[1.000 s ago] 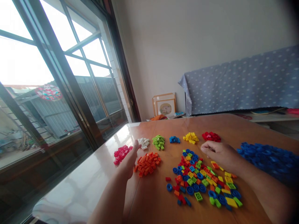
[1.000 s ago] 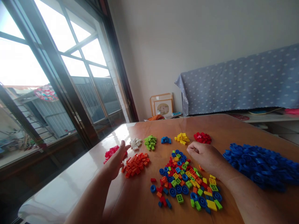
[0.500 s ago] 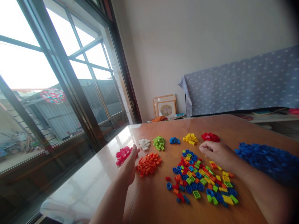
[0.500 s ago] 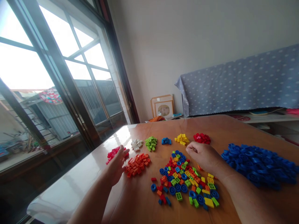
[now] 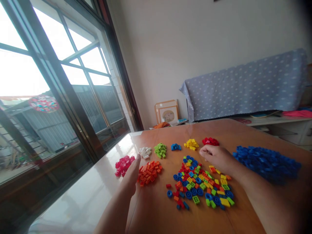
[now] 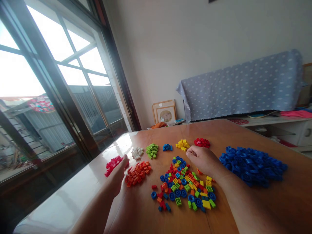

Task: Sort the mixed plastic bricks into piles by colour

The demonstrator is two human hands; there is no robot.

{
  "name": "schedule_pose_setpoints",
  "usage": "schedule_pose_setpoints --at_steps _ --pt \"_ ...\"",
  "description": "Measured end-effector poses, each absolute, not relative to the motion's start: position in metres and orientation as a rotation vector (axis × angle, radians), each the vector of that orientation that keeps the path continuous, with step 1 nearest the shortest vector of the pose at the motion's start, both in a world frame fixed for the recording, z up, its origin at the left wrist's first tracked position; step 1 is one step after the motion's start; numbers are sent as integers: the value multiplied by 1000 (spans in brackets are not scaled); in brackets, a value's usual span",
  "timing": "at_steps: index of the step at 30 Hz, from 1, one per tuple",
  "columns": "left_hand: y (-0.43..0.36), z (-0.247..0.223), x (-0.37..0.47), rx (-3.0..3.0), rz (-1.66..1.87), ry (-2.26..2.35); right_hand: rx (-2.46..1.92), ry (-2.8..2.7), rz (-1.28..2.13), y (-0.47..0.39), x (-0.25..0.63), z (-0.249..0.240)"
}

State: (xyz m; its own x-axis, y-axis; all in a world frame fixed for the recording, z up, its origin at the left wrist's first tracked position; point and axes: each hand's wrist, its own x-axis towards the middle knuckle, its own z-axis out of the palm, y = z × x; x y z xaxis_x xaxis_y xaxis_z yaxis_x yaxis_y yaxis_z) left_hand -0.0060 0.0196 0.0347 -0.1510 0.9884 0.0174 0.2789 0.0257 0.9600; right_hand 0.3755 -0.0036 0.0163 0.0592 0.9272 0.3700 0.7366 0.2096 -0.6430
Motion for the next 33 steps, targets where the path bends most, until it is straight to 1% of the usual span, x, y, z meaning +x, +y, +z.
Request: schedule_pose_setpoints --at_steps 3,7,11,15,20,24,26,30,33 --pt "14 49 13 1340 1298 1545 -1567 -1716 304 -4 376 18" --pt "10 68 47 1440 1344 1317 -1594 -1716 355 -5 376 19" --pt "13 68 85 1459 1363 1148 -1620 -1736 455 -7 378 18" --pt "13 50 116 1551 1271 1045 -1710 -1818 697 -10 380 12" --pt "2 26 125 1911 1010 989 -1733 -1942 936 -17 379 10" --pt "-9 23 122 2272 750 958 -1734 -2004 908 -21 376 13" --pt "-14 25 123 2384 673 908 -1763 -2007 879 -21 374 14" --pt "-21 27 128 2531 628 771 -1773 -1998 856 -21 371 13" --pt "-22 27 128 2567 646 754 -1779 -2003 841 -21 369 13"
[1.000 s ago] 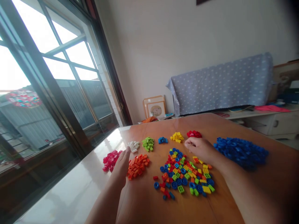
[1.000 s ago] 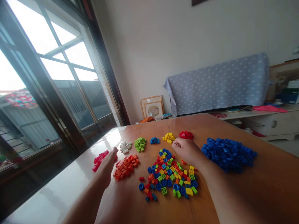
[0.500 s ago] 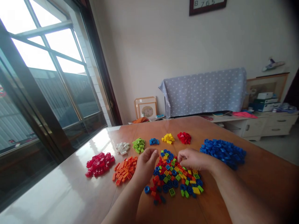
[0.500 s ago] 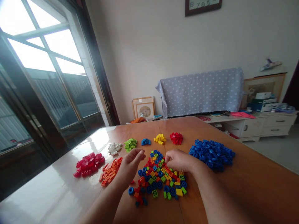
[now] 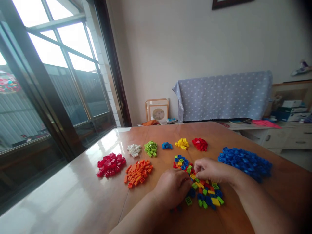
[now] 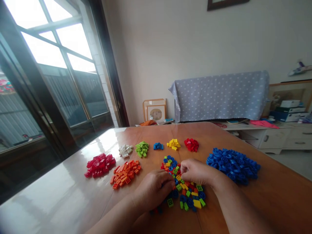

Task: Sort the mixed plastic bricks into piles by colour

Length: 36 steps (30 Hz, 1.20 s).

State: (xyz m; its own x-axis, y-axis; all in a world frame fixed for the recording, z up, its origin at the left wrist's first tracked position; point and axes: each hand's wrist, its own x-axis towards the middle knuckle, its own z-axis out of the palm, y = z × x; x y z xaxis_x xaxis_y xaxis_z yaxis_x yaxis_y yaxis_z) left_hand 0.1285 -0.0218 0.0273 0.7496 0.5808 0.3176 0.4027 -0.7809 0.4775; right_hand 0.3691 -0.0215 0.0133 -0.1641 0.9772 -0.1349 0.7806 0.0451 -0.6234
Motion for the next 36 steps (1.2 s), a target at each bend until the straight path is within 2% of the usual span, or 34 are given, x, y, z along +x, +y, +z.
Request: schedule_pose_setpoints --at_steps 5,12,20,26,31,36 --pt "-17 28 124 2551 702 813 -1798 -1937 827 -22 368 16" --pt "-13 26 126 2417 817 900 -1517 -1634 1178 -26 355 31" --pt "-16 26 127 2306 849 972 -1354 -1671 1308 -32 323 35" --pt "-2 34 108 2527 655 1098 -1349 -1666 1250 -26 325 30" --pt "9 43 81 2635 464 1438 -1411 -1551 1069 -21 342 31" --pt "15 53 59 2603 369 1721 -1419 -1468 1028 -20 350 32"
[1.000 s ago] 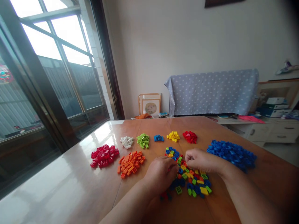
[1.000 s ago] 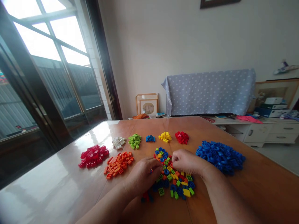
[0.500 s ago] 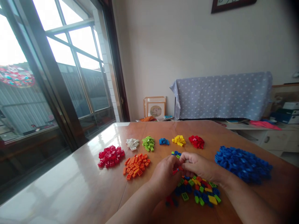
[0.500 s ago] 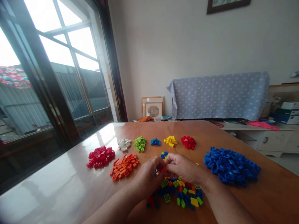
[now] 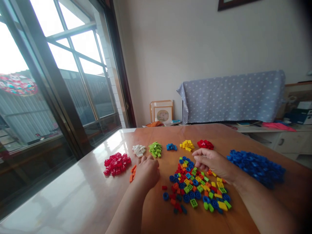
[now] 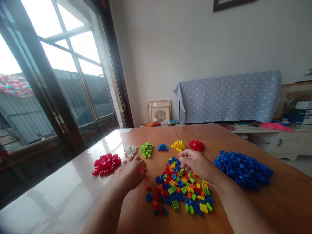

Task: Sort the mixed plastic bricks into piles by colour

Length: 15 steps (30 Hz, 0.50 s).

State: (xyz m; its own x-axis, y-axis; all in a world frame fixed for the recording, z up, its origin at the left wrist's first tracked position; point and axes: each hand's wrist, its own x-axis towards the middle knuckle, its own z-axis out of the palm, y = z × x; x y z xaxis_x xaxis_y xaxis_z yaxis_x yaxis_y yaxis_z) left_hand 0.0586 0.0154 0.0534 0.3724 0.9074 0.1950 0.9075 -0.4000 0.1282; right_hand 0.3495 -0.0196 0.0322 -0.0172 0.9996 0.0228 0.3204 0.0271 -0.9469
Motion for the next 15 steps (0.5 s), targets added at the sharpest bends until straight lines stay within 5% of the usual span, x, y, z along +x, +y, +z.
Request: schedule_pose_setpoints --at_steps 15 --pt "20 43 75 -2763 -555 -1615 -1660 -1479 607 -11 375 29"
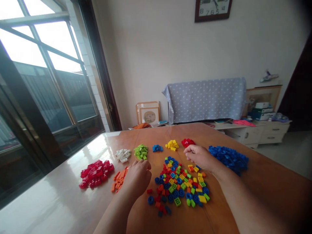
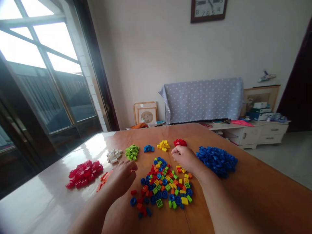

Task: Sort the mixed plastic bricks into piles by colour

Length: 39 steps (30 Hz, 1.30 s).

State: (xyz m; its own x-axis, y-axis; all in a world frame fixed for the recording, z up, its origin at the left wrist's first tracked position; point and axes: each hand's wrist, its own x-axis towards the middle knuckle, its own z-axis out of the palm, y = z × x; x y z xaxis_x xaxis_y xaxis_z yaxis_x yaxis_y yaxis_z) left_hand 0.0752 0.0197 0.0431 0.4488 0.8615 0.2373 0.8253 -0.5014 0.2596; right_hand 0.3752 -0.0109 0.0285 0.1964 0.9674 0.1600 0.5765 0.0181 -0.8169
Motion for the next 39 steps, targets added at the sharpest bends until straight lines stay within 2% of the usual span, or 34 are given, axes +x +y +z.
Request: schedule_pose_setpoints --at_steps 5,19,24,29,32,39 --pt "22 42 75 2596 568 1486 -1968 -1699 374 -10 393 18" --pt "20 41 80 2557 585 1430 -2295 -1791 401 -14 384 30" --pt "14 40 88 2526 730 1270 -2011 -1772 472 -13 376 24" --pt "-2 40 103 2490 760 1021 -1545 -1738 946 -22 338 29" --pt "-7 38 110 2496 759 976 -1409 -1716 1152 -30 318 35" --pt "-7 38 110 2514 749 1003 -1371 -1681 1168 -35 307 35"
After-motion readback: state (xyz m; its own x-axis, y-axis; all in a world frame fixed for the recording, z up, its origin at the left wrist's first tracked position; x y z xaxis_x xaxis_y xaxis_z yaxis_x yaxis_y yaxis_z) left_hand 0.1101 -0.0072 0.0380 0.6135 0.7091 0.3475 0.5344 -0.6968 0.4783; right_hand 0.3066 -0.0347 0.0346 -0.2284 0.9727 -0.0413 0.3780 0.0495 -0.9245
